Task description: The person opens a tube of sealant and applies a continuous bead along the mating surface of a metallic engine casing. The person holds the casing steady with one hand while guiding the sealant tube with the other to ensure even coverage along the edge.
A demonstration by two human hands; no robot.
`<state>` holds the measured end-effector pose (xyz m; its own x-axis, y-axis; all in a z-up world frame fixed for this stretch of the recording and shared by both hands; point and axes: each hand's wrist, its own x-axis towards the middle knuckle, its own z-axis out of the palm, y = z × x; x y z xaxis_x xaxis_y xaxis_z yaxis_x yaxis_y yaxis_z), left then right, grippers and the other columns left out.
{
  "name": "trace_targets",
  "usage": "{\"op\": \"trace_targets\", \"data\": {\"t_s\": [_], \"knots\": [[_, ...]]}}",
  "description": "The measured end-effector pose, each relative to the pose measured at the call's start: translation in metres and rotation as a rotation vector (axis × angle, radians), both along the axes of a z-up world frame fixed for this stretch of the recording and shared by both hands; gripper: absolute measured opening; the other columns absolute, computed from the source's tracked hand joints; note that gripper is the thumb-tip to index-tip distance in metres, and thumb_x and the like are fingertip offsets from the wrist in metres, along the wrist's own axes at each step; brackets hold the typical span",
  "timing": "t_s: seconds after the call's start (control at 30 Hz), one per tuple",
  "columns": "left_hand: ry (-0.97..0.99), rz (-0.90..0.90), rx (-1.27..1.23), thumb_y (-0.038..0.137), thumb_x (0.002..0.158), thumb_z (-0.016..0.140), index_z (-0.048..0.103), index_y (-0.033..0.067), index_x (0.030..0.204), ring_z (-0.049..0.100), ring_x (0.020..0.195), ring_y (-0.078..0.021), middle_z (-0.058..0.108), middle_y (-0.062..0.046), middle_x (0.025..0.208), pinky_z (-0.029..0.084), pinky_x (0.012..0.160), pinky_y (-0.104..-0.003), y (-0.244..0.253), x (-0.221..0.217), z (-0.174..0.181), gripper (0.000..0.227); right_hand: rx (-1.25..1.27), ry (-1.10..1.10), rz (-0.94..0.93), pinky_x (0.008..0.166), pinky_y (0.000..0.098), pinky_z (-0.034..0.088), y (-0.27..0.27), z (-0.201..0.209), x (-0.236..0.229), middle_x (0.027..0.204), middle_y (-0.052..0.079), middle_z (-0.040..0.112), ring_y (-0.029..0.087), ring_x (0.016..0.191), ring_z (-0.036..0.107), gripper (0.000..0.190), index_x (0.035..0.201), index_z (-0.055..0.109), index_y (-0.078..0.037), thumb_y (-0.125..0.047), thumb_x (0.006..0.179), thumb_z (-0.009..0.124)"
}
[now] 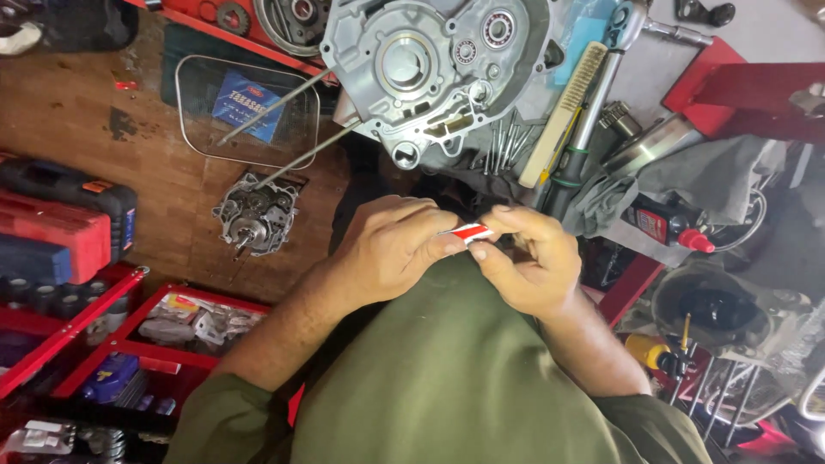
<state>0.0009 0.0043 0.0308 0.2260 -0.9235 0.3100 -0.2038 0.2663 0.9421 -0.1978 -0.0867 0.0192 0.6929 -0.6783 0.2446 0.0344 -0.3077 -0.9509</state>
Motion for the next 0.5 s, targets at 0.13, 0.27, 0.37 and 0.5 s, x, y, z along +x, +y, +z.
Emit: {"op": "trace_targets", "data": {"t_s": [0.13, 0.27, 0.37, 0.5], "knots": [[-0.079, 0.001, 0.032, 0.021, 0.106, 0.057, 0.068, 0.0068, 0.094, 0.063, 0.062, -0.0322, 0.058, -0.007, 0.068, 0.051, 0.058, -0.04, 0.002, 0.005, 0.011, 0.022, 0.09, -0.074, 0.056, 0.075, 0.0382, 0.061, -0.001, -0.002, -0.003, 0.091, 0.021, 0.074, 0.021, 0.073, 0.07, 0.045, 0.123, 0.055, 0.017, 0.007, 0.084, 0.075], [-0.185, -0.006, 0.044, 0.022, 0.107, 0.055, 0.068, 0.0086, 0.094, 0.064, 0.063, -0.0314, 0.058, -0.007, 0.068, 0.051, 0.059, -0.041, 0.004, 0.009, 0.019, 0.022, 0.011, -0.054, 0.066, 0.073, 0.0406, 0.062, -0.002, 0.006, -0.002, 0.086, 0.021, 0.072, 0.025, 0.074, 0.071, 0.04, 0.116, 0.062, 0.02, 0.001, 0.083, 0.076], [-0.229, -0.009, 0.048, 0.022, 0.108, 0.054, 0.067, 0.0085, 0.095, 0.063, 0.064, -0.0318, 0.057, -0.008, 0.069, 0.051, 0.059, -0.042, 0.005, 0.01, 0.023, 0.023, 0.0, -0.022, 0.07, 0.071, 0.0408, 0.062, -0.002, 0.012, -0.001, 0.084, 0.02, 0.071, 0.026, 0.073, 0.071, 0.041, 0.116, 0.064, 0.019, -0.001, 0.082, 0.077], [-0.28, -0.015, 0.08, 0.027, 0.108, 0.051, 0.066, 0.0128, 0.094, 0.064, 0.064, -0.0286, 0.056, -0.004, 0.069, 0.05, 0.06, -0.04, 0.008, 0.009, 0.022, 0.025, 0.014, -0.017, 0.078, 0.069, 0.0402, 0.062, -0.001, 0.016, 0.0, 0.084, 0.02, 0.069, 0.025, 0.075, 0.071, 0.042, 0.117, 0.065, 0.018, -0.002, 0.082, 0.077]]}}
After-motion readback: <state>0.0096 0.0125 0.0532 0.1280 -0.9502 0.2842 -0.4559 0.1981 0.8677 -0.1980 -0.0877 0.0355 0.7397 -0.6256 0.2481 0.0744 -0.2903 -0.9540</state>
